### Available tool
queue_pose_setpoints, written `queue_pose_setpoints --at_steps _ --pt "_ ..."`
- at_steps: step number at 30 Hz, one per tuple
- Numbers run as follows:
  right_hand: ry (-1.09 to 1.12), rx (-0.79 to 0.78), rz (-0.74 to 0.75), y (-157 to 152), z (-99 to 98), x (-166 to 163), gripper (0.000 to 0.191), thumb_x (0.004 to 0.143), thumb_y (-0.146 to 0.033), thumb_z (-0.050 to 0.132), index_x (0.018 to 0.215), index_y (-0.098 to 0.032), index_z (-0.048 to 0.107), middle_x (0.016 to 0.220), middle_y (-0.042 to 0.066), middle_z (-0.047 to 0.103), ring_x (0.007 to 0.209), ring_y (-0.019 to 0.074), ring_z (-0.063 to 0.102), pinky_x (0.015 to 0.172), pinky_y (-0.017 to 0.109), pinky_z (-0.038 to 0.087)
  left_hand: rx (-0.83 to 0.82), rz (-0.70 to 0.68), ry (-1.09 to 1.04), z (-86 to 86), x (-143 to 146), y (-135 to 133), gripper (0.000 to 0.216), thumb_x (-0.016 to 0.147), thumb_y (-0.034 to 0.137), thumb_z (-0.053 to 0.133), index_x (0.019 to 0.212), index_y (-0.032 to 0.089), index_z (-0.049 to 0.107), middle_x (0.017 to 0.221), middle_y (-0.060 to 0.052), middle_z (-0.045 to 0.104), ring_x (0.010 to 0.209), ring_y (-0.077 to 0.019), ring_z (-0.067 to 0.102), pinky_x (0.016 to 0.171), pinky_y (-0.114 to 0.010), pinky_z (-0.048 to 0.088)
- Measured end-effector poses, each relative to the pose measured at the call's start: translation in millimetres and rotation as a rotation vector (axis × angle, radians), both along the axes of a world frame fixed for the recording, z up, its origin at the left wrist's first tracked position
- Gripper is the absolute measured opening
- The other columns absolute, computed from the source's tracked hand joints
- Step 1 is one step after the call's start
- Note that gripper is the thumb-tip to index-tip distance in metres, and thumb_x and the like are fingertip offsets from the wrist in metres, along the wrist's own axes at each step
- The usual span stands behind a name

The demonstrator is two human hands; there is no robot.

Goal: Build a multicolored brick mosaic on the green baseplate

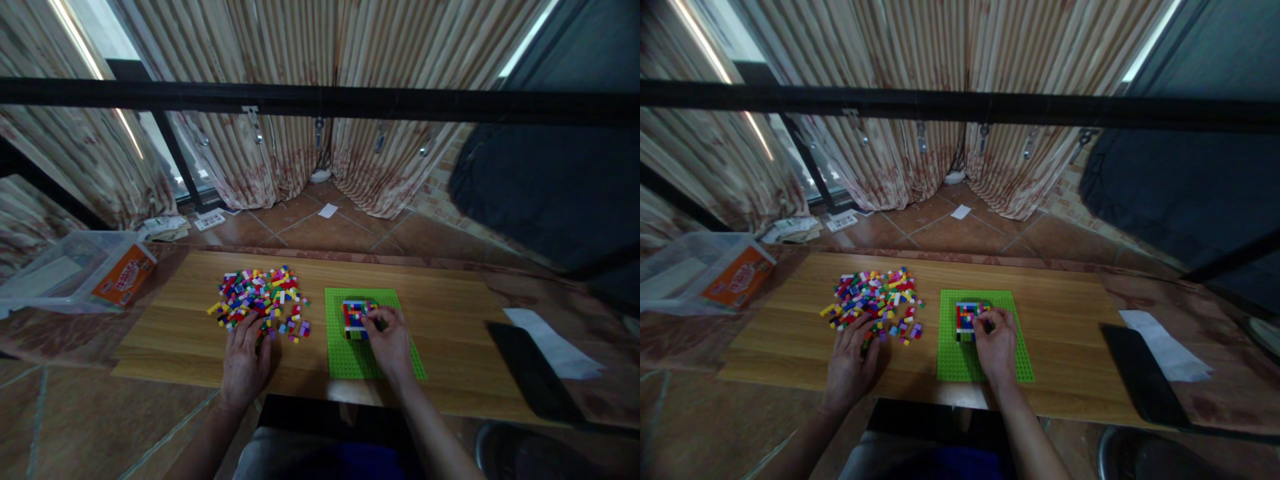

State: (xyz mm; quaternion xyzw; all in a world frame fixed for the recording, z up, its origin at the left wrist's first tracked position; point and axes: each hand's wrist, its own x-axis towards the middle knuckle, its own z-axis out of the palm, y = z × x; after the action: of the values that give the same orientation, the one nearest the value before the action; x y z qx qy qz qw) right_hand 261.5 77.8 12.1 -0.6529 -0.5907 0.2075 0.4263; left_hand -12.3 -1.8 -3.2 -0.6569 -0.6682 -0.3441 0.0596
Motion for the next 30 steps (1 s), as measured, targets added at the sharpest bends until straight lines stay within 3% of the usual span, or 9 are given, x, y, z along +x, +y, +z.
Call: queue_pose_setpoints --at_steps 13,19,24,30 --pt "0.116 0.060 0.007 -3 -2.4 11 0.028 0.078 -0.045 0.058 0.078 -0.019 0.068 0.093 0.008 0.063 0.092 0.0225 0.057 0.086 0.038 0.042 -0.015 0.014 -0.009 -1.0 0 -1 0.029 0.087 0.025 0.053 0.116 0.017 0.055 0.123 -0.013 0.057 0.117 -0.0279 0.051 0.099 -0.046 0.043" --pt "0.157 0.137 -0.056 -6 18.7 8 0.028 0.083 -0.043 0.055 0.082 -0.017 0.066 0.090 0.008 0.063 0.086 0.0205 0.058 0.075 0.034 0.046 -0.025 0.022 -0.006 0.4 1 -1 0.028 0.088 0.025 0.053 0.115 0.017 0.056 0.124 -0.013 0.057 0.116 -0.0284 0.051 0.099 -0.047 0.043" --pt "0.114 0.121 0.183 -9 33.5 -19 0.022 0.088 -0.036 0.050 0.090 -0.020 0.066 0.091 0.006 0.064 0.083 0.0183 0.059 0.075 0.033 0.047 -0.028 0.021 -0.027 -2.0 1 -1 0.029 0.087 0.022 0.053 0.116 0.018 0.055 0.124 -0.012 0.057 0.117 -0.0274 0.051 0.099 -0.046 0.044" --pt "-0.157 0.116 0.471 1 31.6 -66 0.023 0.088 -0.021 0.046 0.097 -0.020 0.067 0.092 0.007 0.066 0.089 0.0199 0.059 0.082 0.033 0.045 -0.026 0.011 -0.033 -1.9 2 -2 0.030 0.088 0.021 0.052 0.118 0.018 0.053 0.126 -0.012 0.055 0.119 -0.0271 0.050 0.100 -0.047 0.044"
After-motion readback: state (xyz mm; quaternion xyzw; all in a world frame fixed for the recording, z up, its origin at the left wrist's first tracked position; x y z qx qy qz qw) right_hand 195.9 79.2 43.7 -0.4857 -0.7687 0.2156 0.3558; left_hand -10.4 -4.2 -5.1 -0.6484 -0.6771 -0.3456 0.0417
